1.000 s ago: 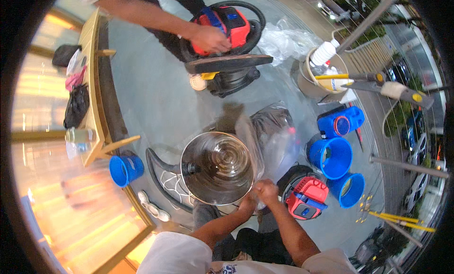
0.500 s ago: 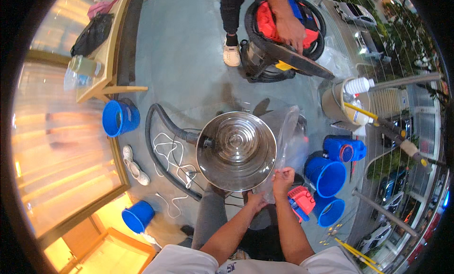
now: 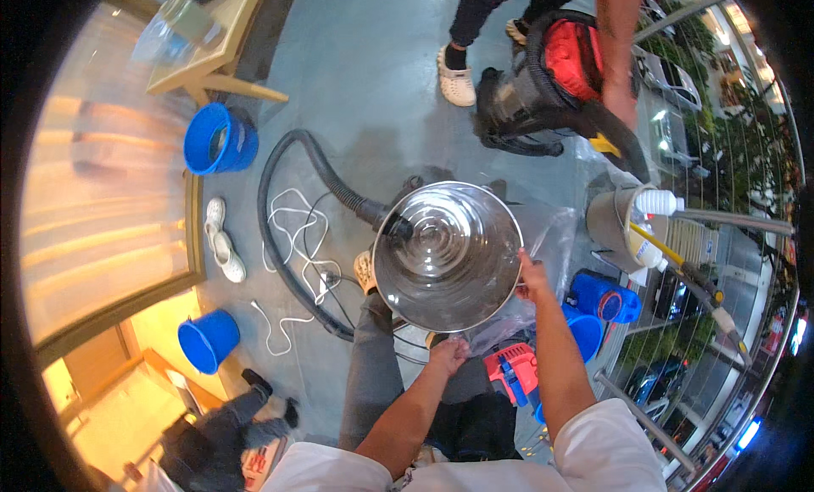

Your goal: The person assembles two red and blue canister vacuum cleaners on a balcony. They place plastic liners into the metal canisters, attach the canisters to the motor units, connect the hoses, and wrap the power cords around the handles. A second person performs similar assembly steps nearby.

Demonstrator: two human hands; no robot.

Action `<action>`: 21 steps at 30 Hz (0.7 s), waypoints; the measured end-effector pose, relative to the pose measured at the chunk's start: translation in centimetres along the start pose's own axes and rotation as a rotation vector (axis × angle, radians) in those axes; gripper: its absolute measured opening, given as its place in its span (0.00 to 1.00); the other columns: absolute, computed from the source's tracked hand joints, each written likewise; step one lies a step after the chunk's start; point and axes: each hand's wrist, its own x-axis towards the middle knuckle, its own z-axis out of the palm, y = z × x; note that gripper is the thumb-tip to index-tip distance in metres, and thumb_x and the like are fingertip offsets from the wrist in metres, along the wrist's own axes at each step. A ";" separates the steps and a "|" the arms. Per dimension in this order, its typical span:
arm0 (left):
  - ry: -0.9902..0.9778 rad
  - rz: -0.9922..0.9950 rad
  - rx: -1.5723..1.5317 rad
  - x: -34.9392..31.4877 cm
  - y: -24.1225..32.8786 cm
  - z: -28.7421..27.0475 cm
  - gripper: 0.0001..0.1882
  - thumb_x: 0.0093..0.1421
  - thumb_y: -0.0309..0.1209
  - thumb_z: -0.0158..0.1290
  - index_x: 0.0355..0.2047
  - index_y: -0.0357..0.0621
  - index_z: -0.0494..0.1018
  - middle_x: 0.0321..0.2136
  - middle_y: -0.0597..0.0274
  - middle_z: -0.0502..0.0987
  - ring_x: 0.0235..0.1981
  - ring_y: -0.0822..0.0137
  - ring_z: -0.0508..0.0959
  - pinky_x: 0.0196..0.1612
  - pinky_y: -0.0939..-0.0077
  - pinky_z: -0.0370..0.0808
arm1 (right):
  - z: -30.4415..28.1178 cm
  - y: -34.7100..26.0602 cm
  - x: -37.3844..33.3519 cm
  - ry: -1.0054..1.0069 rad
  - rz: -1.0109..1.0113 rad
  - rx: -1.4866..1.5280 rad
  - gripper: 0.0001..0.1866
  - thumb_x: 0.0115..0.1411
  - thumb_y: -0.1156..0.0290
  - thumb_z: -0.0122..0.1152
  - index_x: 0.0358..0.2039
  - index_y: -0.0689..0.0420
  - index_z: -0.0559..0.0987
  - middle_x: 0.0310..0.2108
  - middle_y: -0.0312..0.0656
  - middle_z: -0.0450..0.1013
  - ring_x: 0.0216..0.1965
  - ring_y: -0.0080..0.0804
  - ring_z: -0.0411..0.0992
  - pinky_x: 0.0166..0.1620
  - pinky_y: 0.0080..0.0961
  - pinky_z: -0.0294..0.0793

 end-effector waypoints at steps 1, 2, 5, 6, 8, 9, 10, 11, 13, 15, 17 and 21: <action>-0.025 -0.003 -0.001 0.1 0.1 -0.5 0.07 0.59 0.31 0.43 0.28 0.42 0.66 0.21 0.60 0.68 0.22 0.66 0.69 0.21 0.74 0.67 | -0.2 0.0 1.0 -0.124 -0.060 -0.084 0.25 0.50 0.50 0.57 0.31 0.64 0.70 0.26 0.43 0.69 0.27 0.38 0.69 0.33 0.32 0.69; -0.026 -0.025 -0.142 0.2 0.2 -0.9 0.07 0.59 0.32 0.44 0.28 0.42 0.66 0.21 0.61 0.68 0.21 0.66 0.68 0.20 0.75 0.66 | 0.3 -0.2 2.1 -0.105 -0.246 -0.091 0.26 0.50 0.49 0.56 0.32 0.63 0.70 0.25 0.42 0.70 0.27 0.38 0.69 0.33 0.31 0.69; -0.040 -0.008 -0.333 0.4 0.7 -1.4 0.09 0.58 0.36 0.46 0.27 0.44 0.66 0.20 0.63 0.67 0.20 0.67 0.67 0.19 0.76 0.65 | 1.8 -1.2 4.7 0.000 -0.666 -0.192 0.27 0.51 0.48 0.54 0.37 0.62 0.71 0.25 0.42 0.71 0.28 0.38 0.70 0.35 0.31 0.68; 0.003 0.039 -0.302 0.3 0.7 -1.4 0.09 0.57 0.37 0.47 0.28 0.44 0.67 0.19 0.64 0.66 0.19 0.67 0.67 0.19 0.77 0.65 | 1.8 -1.9 5.3 0.016 -0.730 -0.276 0.28 0.52 0.48 0.52 0.39 0.62 0.71 0.27 0.43 0.72 0.30 0.38 0.70 0.36 0.31 0.68; 0.100 0.169 -0.059 -0.3 1.0 -1.1 0.09 0.55 0.37 0.49 0.28 0.44 0.67 0.20 0.63 0.68 0.20 0.67 0.69 0.20 0.75 0.65 | 2.2 -3.5 6.1 0.033 -0.827 -0.381 0.29 0.54 0.49 0.50 0.44 0.61 0.70 0.33 0.45 0.72 0.37 0.38 0.70 0.41 0.31 0.67; 0.154 0.252 0.150 -0.7 1.0 -1.1 0.09 0.54 0.35 0.49 0.29 0.43 0.67 0.21 0.62 0.70 0.22 0.66 0.70 0.20 0.73 0.66 | 2.4 -4.4 6.3 0.032 -0.862 -0.404 0.29 0.54 0.49 0.50 0.47 0.61 0.68 0.38 0.47 0.71 0.40 0.38 0.69 0.44 0.30 0.65; 0.200 0.358 0.360 -1.1 1.0 -1.1 0.09 0.53 0.34 0.50 0.29 0.42 0.68 0.23 0.60 0.72 0.23 0.65 0.72 0.21 0.71 0.66 | 2.5 -5.0 6.2 0.067 -0.866 -0.427 0.29 0.55 0.50 0.49 0.49 0.61 0.67 0.43 0.48 0.70 0.44 0.39 0.68 0.46 0.30 0.64; 0.295 0.501 0.528 -1.5 1.0 -1.2 0.10 0.52 0.35 0.51 0.29 0.42 0.68 0.23 0.59 0.72 0.25 0.63 0.72 0.23 0.69 0.67 | 2.5 -5.4 6.0 0.006 -0.924 -0.259 0.28 0.56 0.52 0.48 0.50 0.60 0.66 0.45 0.47 0.68 0.46 0.36 0.66 0.48 0.28 0.63; 0.479 0.811 0.873 -2.0 0.7 -1.6 0.11 0.50 0.36 0.52 0.28 0.41 0.67 0.23 0.56 0.73 0.27 0.58 0.74 0.28 0.66 0.68 | 2.0 -5.8 5.3 -0.040 -0.967 0.077 0.25 0.59 0.56 0.46 0.53 0.57 0.64 0.50 0.43 0.63 0.50 0.31 0.62 0.50 0.24 0.61; 0.426 0.849 0.918 -2.0 0.5 -2.3 0.10 0.49 0.35 0.51 0.27 0.42 0.68 0.24 0.54 0.74 0.30 0.55 0.74 0.33 0.64 0.68 | 0.8 -5.9 4.7 0.024 -0.998 -0.489 0.27 0.57 0.55 0.47 0.54 0.52 0.62 0.52 0.44 0.61 0.53 0.34 0.59 0.53 0.33 0.55; 0.312 1.014 0.940 -1.7 0.2 -2.9 0.04 0.47 0.25 0.49 0.24 0.43 0.66 0.18 0.59 0.71 0.20 0.63 0.71 0.24 0.71 0.66 | -0.9 -5.9 4.4 0.098 -0.979 -1.051 0.29 0.55 0.53 0.49 0.56 0.48 0.60 0.54 0.44 0.59 0.56 0.36 0.56 0.56 0.42 0.49; -0.140 0.444 0.708 -1.3 0.8 -3.5 0.07 0.48 0.19 0.46 0.26 0.47 0.67 0.18 0.70 0.66 0.14 0.75 0.63 0.12 0.81 0.54 | -3.4 -6.3 3.6 0.180 -1.040 -1.875 0.33 0.49 0.50 0.53 0.57 0.42 0.59 0.55 0.43 0.59 0.58 0.36 0.55 0.57 0.58 0.38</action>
